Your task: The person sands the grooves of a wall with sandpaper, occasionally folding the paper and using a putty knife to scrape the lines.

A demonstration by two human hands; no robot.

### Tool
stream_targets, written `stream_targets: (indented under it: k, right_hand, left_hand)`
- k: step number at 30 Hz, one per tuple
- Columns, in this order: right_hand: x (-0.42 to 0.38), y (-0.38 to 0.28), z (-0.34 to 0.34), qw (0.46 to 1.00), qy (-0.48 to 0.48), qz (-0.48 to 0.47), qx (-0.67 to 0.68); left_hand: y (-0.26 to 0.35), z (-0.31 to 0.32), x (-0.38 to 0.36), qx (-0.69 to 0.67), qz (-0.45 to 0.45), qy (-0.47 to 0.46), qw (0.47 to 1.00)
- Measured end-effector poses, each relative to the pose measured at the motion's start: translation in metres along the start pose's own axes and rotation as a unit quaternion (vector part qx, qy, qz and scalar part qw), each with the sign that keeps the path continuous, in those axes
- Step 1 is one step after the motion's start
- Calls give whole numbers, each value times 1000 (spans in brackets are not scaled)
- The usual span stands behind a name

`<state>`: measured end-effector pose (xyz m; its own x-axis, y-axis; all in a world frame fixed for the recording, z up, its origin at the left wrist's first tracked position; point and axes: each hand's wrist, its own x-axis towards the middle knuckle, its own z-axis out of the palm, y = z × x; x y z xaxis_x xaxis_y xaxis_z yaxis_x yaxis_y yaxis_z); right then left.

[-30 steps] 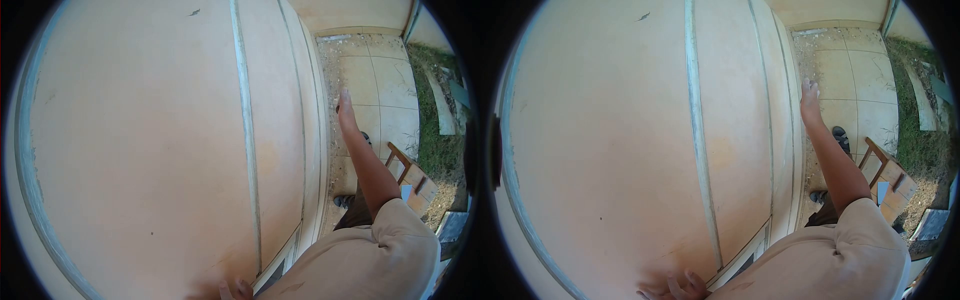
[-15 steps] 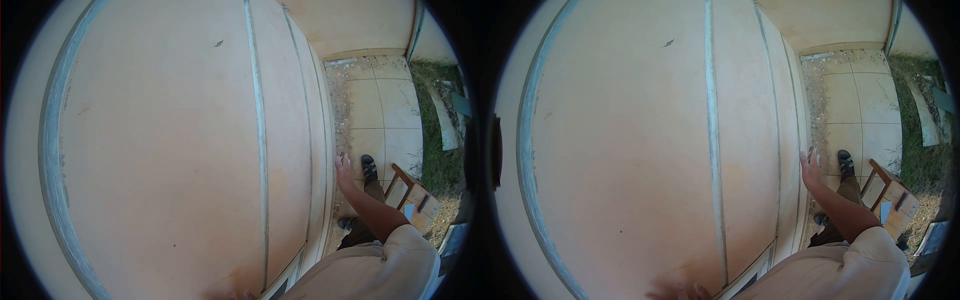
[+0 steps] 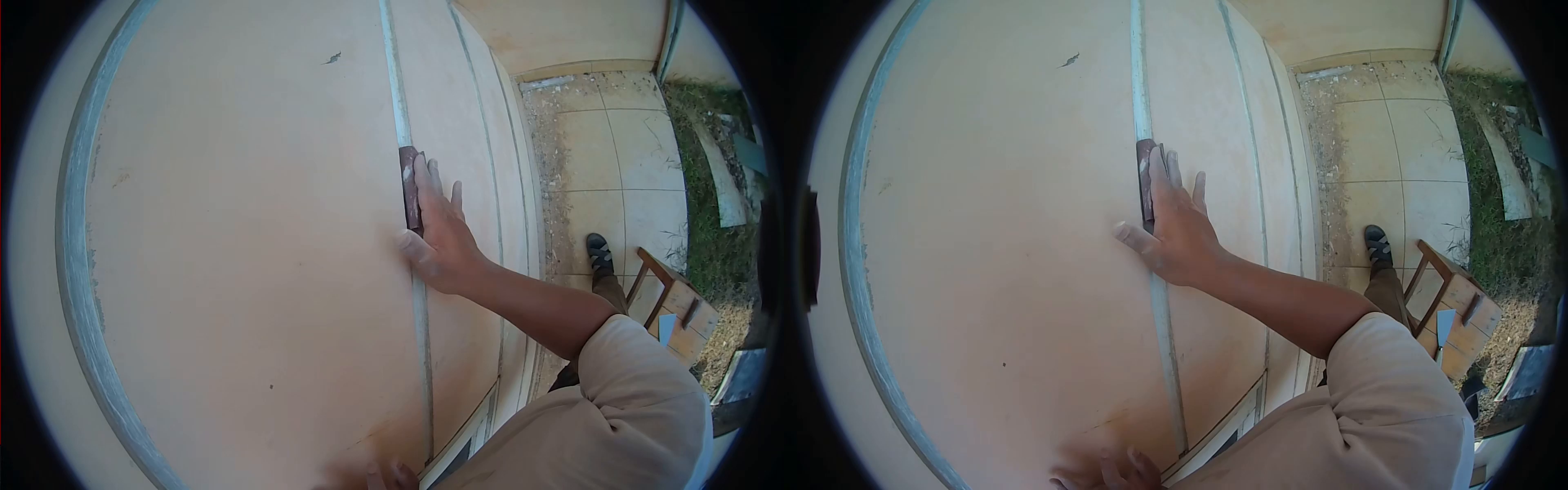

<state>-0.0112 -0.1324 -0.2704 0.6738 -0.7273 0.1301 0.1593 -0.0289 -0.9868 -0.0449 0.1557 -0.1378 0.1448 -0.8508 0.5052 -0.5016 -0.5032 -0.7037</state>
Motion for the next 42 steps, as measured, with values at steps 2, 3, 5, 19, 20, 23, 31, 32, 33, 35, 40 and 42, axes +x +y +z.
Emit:
stream_targets:
  k: [2,3,5,19,20,23,31,32,33,35,40,42]
  right_hand:
    - [-28,6,20,999,-7,-35,-25]
    - [-48,8,32,996,-16,-72,-52]
    - [-64,11,37,993,-45,-92,-59]
    - [-5,-1,13,999,-21,-45,-7]
    - [10,-4,12,999,2,-35,-35]
    - [-33,5,26,996,0,-69,-63]
    - [-12,-2,16,999,-7,-31,-13]
    - [-10,-5,15,999,-12,-19,-26]
    - [-9,-9,12,999,-13,-11,-41]
    - [-71,5,31,996,-54,-47,-59]
    - [-83,-4,31,994,-56,-45,-85]
    - [-18,-11,22,998,60,8,-20]
  left_hand:
    - [-3,1,0,3,9,-5,1000]
    - [-5,3,1,5,12,-7,1000]
    - [-6,1,-3,12,15,-21,1000]
    - [-24,-42,-23,44,41,-106,993]
    - [-27,-39,-25,38,44,-105,993]
    - [-17,-38,-17,47,21,-97,994]
    - [-6,-22,-10,115,3,-50,992]
    - [-7,-23,-10,114,3,-42,993]
    - [-9,-24,-9,115,7,-36,993]
    - [-10,-26,-7,53,1,-29,998]
    - [-5,-18,72,-127,71,43,988]
    - [2,-18,131,-84,128,-22,988]
